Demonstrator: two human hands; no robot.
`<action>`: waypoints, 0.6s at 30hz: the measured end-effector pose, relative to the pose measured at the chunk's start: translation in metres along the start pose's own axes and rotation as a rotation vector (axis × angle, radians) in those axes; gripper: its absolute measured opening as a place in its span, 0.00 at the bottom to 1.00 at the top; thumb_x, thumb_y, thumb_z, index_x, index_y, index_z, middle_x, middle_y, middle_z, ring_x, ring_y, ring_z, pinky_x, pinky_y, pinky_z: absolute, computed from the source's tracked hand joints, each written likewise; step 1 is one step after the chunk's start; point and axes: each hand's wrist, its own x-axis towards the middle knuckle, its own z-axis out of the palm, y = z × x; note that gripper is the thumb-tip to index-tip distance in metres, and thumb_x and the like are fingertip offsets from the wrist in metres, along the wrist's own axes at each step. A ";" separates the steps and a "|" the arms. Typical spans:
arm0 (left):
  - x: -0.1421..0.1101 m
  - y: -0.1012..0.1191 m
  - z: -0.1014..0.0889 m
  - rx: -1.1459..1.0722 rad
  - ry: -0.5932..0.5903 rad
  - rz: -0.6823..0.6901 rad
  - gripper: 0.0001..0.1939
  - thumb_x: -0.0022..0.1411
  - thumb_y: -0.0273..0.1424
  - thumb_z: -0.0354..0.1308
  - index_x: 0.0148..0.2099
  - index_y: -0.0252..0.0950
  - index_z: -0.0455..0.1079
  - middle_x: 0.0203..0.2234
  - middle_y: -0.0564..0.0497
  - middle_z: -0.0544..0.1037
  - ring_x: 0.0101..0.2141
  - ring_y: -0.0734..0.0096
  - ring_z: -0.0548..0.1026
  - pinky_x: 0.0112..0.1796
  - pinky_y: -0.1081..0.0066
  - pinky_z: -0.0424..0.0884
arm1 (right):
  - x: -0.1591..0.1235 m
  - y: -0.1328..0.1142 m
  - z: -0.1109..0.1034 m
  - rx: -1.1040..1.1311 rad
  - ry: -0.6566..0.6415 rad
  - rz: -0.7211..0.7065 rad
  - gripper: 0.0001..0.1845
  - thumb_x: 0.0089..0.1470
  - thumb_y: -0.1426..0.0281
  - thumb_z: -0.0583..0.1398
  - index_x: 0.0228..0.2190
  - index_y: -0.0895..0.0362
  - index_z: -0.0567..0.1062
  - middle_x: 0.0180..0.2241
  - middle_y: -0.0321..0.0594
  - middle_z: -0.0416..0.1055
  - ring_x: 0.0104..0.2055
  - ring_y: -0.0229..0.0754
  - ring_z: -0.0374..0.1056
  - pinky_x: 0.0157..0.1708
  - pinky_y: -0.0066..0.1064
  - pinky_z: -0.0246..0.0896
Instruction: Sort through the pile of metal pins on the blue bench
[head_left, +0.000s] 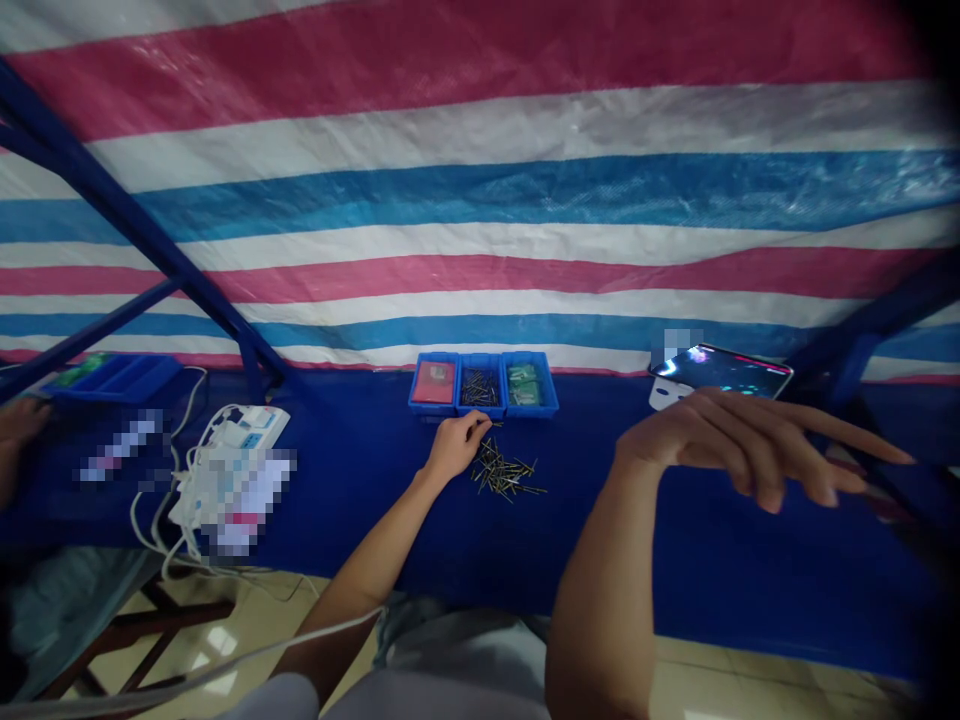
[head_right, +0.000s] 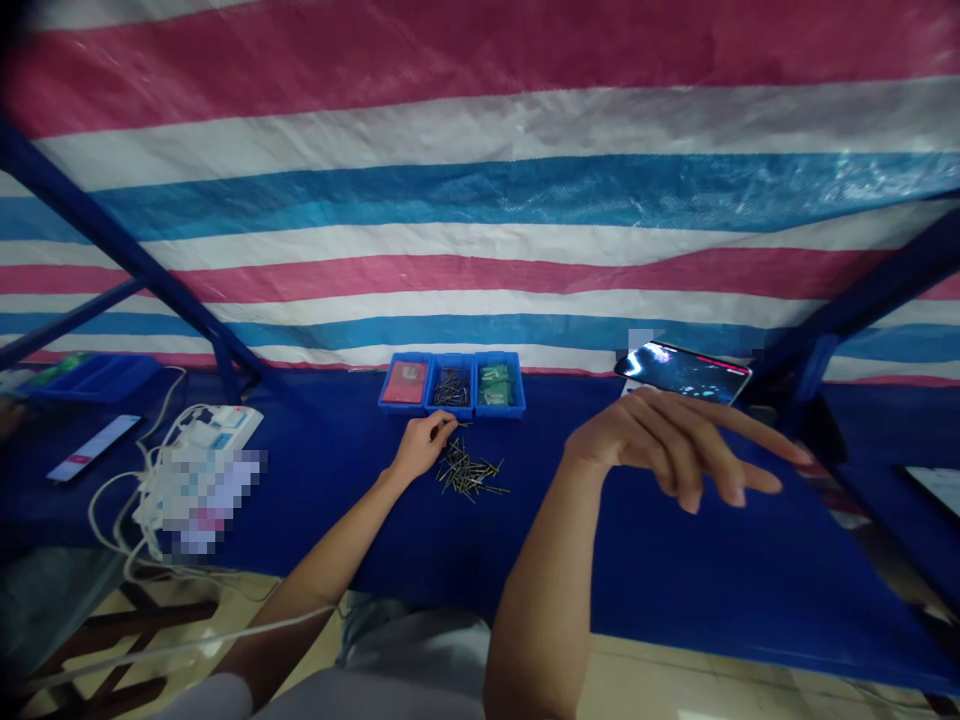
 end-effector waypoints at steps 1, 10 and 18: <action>0.000 0.000 0.000 -0.001 0.004 -0.001 0.13 0.70 0.38 0.52 0.43 0.37 0.75 0.20 0.55 0.72 0.22 0.74 0.69 0.30 0.77 0.62 | -0.006 0.001 -0.001 -0.058 -0.033 -0.055 0.41 0.66 0.55 0.28 0.50 0.56 0.73 0.35 0.48 0.69 0.27 0.40 0.72 0.19 0.31 0.55; 0.001 0.000 0.001 0.006 0.002 -0.004 0.13 0.70 0.37 0.52 0.42 0.37 0.75 0.19 0.56 0.72 0.21 0.76 0.68 0.29 0.77 0.61 | -0.014 0.032 0.001 -0.258 -0.466 -0.529 0.25 0.69 0.69 0.40 0.56 0.65 0.67 0.37 0.56 0.71 0.28 0.46 0.73 0.18 0.34 0.61; 0.001 0.001 -0.001 0.019 -0.013 -0.032 0.15 0.70 0.39 0.51 0.44 0.37 0.75 0.21 0.54 0.74 0.23 0.73 0.70 0.30 0.77 0.62 | 0.000 0.032 0.010 -0.005 -0.562 -0.378 0.30 0.69 0.52 0.41 0.48 0.55 0.75 0.31 0.46 0.69 0.23 0.39 0.70 0.13 0.29 0.57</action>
